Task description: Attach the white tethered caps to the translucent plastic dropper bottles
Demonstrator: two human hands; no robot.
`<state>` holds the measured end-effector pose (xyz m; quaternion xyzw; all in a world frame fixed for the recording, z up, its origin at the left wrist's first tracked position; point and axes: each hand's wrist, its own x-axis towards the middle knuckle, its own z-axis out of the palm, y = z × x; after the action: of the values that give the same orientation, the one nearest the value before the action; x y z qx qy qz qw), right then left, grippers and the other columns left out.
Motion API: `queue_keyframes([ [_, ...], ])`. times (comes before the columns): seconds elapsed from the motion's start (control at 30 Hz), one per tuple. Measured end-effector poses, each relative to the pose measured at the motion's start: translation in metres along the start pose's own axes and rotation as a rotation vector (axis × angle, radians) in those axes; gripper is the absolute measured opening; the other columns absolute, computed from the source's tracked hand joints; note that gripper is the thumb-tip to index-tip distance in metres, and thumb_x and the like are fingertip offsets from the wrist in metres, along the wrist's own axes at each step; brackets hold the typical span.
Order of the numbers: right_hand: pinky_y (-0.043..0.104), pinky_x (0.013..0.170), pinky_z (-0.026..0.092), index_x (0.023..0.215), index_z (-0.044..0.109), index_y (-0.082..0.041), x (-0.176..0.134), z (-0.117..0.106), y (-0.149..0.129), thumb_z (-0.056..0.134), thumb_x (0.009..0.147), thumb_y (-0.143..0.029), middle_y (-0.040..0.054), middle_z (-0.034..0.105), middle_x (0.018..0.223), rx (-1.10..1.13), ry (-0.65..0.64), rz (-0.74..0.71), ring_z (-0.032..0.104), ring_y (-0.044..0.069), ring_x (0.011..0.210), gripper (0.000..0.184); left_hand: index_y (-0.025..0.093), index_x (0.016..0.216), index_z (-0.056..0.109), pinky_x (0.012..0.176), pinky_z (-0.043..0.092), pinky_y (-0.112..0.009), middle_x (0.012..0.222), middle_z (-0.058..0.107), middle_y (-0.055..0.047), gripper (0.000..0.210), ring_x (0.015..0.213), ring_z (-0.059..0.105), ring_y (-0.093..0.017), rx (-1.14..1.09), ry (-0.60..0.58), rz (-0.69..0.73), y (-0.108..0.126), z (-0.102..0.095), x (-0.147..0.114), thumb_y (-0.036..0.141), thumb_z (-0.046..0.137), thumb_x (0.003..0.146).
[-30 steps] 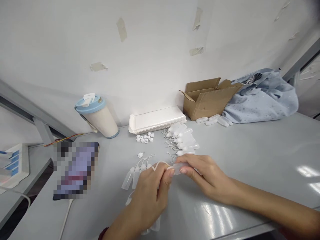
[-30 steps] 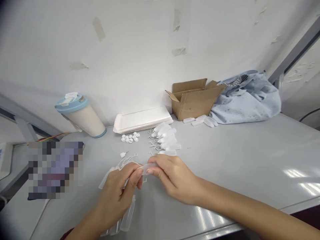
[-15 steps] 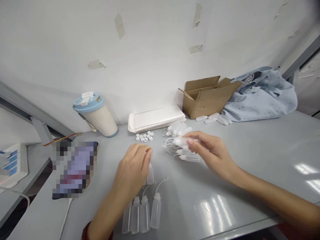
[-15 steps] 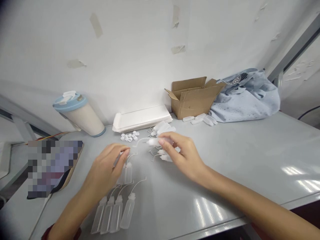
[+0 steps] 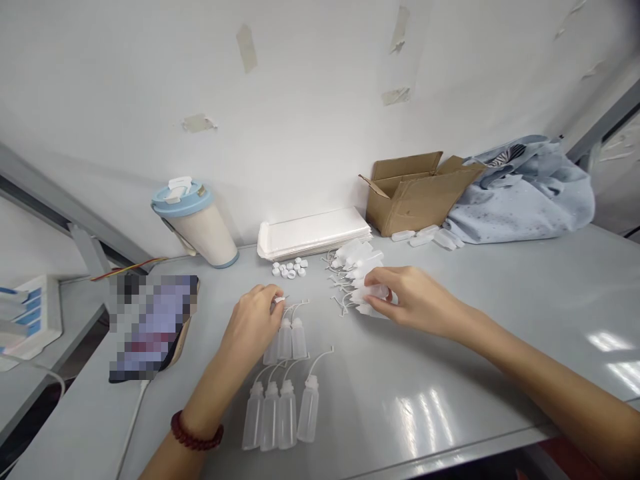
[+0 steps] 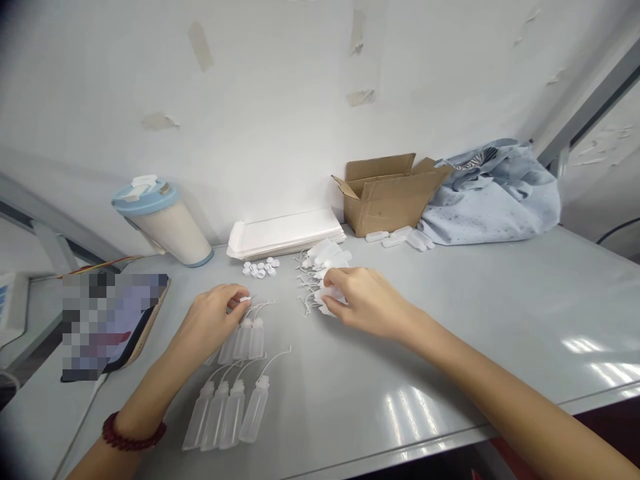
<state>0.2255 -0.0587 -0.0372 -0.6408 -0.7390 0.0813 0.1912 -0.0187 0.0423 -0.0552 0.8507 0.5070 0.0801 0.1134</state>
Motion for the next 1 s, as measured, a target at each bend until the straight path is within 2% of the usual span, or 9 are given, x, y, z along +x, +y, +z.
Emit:
queue_keyframes([
  [0.23, 0.025, 0.049, 0.025, 0.083, 0.058, -0.014, 0.000, 0.000, 0.001, 0.058, 0.083, -0.022, 0.0053, 0.066, 0.078, -0.324, -0.023, -0.039, 0.058, 0.016, 0.059, 0.008, 0.014, 0.100, 0.062, 0.075, 0.047, -0.034, 0.096, 0.069, -0.011, 0.024, 0.088, 0.064, -0.025, 0.012, -0.012, -0.040, 0.002, 0.001, -0.002, 0.018, 0.044, 0.083],
  [0.37, 0.025, 0.048, 0.024, 0.078, 0.057, -0.014, 0.000, 0.002, 0.003, 0.060, 0.080, -0.018, 0.0071, 0.063, 0.078, -0.426, 0.034, -0.120, 0.058, 0.019, 0.067, 0.005, 0.014, 0.098, 0.063, 0.073, 0.046, -0.035, 0.096, 0.069, -0.011, 0.024, 0.088, 0.063, -0.026, 0.030, -0.015, -0.072, 0.004, 0.000, -0.003, 0.019, 0.046, 0.083],
  [0.5, 0.026, 0.051, 0.032, 0.077, 0.056, -0.014, 0.000, 0.005, 0.004, 0.051, 0.087, -0.019, 0.0095, 0.061, 0.078, -0.403, 0.203, -0.237, 0.057, 0.021, 0.073, 0.012, 0.014, 0.097, 0.063, 0.073, 0.045, -0.035, 0.097, 0.068, -0.011, 0.024, 0.090, 0.062, -0.027, 0.025, 0.005, -0.092, 0.006, -0.002, -0.004, 0.020, 0.045, 0.083],
  [0.6, 0.027, 0.055, 0.039, 0.083, 0.057, -0.013, -0.008, 0.010, -0.011, 0.043, 0.093, -0.020, 0.0091, 0.059, 0.077, -0.208, 0.273, -0.354, 0.055, 0.019, 0.071, 0.018, 0.012, 0.100, 0.063, 0.077, 0.045, -0.036, 0.098, 0.066, -0.012, 0.027, 0.093, 0.061, -0.027, -0.002, 0.044, -0.088, 0.009, -0.003, -0.005, 0.022, 0.042, 0.085],
  [0.67, 0.027, 0.058, 0.042, 0.092, 0.057, -0.011, -0.018, 0.015, -0.027, 0.042, 0.094, -0.019, 0.0091, 0.059, 0.080, -0.039, 0.182, -0.441, 0.055, 0.018, 0.071, 0.018, 0.012, 0.101, 0.063, 0.079, 0.045, -0.036, 0.097, 0.066, -0.012, 0.029, 0.092, 0.061, -0.026, -0.031, 0.069, -0.079, 0.011, -0.004, -0.006, 0.023, 0.040, 0.086],
  [0.7, 0.027, 0.060, 0.044, 0.099, 0.057, -0.011, -0.024, 0.019, -0.037, 0.041, 0.095, -0.020, 0.0092, 0.059, 0.084, 0.023, 0.095, -0.488, 0.054, 0.017, 0.073, 0.019, 0.013, 0.101, 0.063, 0.079, 0.045, -0.035, 0.097, 0.065, -0.011, 0.030, 0.091, 0.061, -0.025, -0.047, 0.079, -0.071, 0.012, -0.004, -0.007, 0.024, 0.039, 0.087],
  [0.77, 0.027, 0.063, 0.045, 0.112, 0.053, -0.013, -0.034, 0.029, -0.054, 0.042, 0.095, -0.025, 0.0086, 0.059, 0.089, 0.084, -0.085, -0.586, 0.054, 0.017, 0.074, 0.024, 0.014, 0.100, 0.063, 0.079, 0.046, -0.034, 0.097, 0.065, -0.010, 0.029, 0.090, 0.061, -0.024, -0.082, 0.092, -0.053, 0.015, -0.004, -0.008, 0.025, 0.039, 0.087],
  [0.83, 0.028, 0.062, 0.045, 0.118, 0.052, -0.015, -0.042, 0.039, -0.066, 0.046, 0.094, -0.031, 0.0071, 0.058, 0.091, 0.080, -0.199, -0.655, 0.052, 0.018, 0.076, 0.029, 0.015, 0.098, 0.063, 0.077, 0.047, -0.034, 0.097, 0.065, -0.009, 0.029, 0.089, 0.061, -0.023, -0.112, 0.102, -0.037, 0.017, -0.004, -0.010, 0.026, 0.039, 0.088],
  [1.0, 0.029, 0.064, 0.043, 0.123, 0.049, -0.018, -0.045, 0.057, -0.070, 0.042, 0.095, -0.041, 0.0061, 0.056, 0.089, 0.081, -0.235, -0.681, 0.049, 0.019, 0.077, 0.038, 0.015, 0.096, 0.063, 0.076, 0.047, -0.034, 0.095, 0.064, -0.009, 0.029, 0.088, 0.061, -0.023, -0.160, 0.119, -0.012, 0.020, -0.004, -0.013, 0.028, 0.039, 0.088],
])
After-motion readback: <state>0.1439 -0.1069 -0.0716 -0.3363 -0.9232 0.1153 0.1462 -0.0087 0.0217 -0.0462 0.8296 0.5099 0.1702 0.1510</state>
